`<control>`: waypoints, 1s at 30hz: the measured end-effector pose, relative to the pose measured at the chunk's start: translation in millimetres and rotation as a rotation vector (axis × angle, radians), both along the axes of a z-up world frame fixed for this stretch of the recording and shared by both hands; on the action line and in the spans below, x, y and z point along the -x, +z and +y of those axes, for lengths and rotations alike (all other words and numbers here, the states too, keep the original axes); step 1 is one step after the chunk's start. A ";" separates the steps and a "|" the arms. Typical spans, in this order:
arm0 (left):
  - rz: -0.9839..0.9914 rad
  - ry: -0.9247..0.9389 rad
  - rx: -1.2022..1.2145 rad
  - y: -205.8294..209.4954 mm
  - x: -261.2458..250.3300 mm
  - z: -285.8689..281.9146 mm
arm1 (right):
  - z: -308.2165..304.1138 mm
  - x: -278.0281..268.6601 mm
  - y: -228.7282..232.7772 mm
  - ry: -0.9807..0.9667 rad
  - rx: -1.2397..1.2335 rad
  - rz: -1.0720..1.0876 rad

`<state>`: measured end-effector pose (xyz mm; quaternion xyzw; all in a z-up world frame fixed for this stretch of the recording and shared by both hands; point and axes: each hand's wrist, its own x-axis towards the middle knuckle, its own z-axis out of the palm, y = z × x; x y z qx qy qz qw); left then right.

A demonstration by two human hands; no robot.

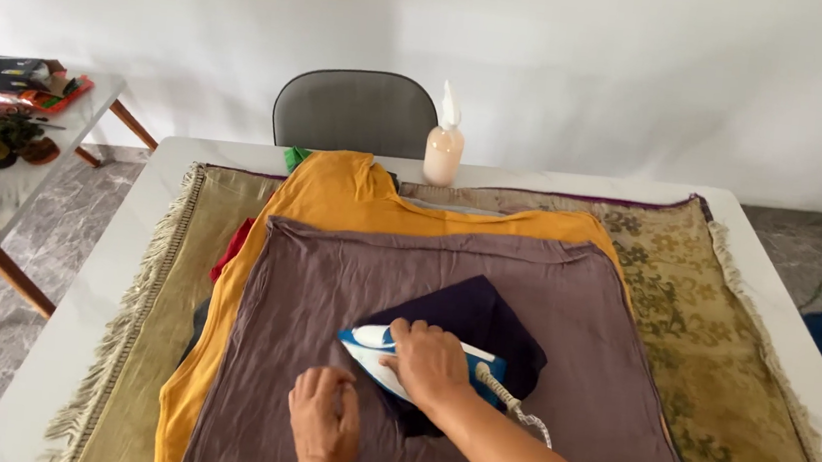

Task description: The person irons several garments on a table, including a patterned cloth, a dark gray shirt, a dark purple shirt, a brown shirt, and a mustard-yellow shirt. After ironing each item, the person folds it and places it on a nearby chair. The person also uses a spray bottle on the mustard shirt before ironing.

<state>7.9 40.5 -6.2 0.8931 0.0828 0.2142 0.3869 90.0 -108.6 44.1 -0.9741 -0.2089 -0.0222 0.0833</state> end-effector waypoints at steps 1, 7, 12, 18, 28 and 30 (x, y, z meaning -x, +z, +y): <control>0.057 0.013 0.056 0.9 -4.9 -0.5 | -4.7 -10.6 -4.9 -0.066 0.016 0.010; 0.267 0.030 0.163 3.4 -21.1 -20.1 | -108.4 -71.4 5.5 -0.440 -0.010 0.027; 0.559 0.028 0.372 -24.7 -43.4 -45.0 | -133.6 -53.0 22.6 -0.326 0.136 0.133; 0.588 -0.026 0.441 -38.4 -47.7 -47.7 | -132.7 13.6 14.4 -0.043 0.156 0.164; 0.795 0.013 0.581 -6.8 -35.1 -32.1 | -142.1 -48.0 23.1 -0.319 0.125 0.108; 0.656 0.044 0.427 -22.7 -32.6 -24.6 | -133.5 -18.7 19.7 -0.168 0.166 0.174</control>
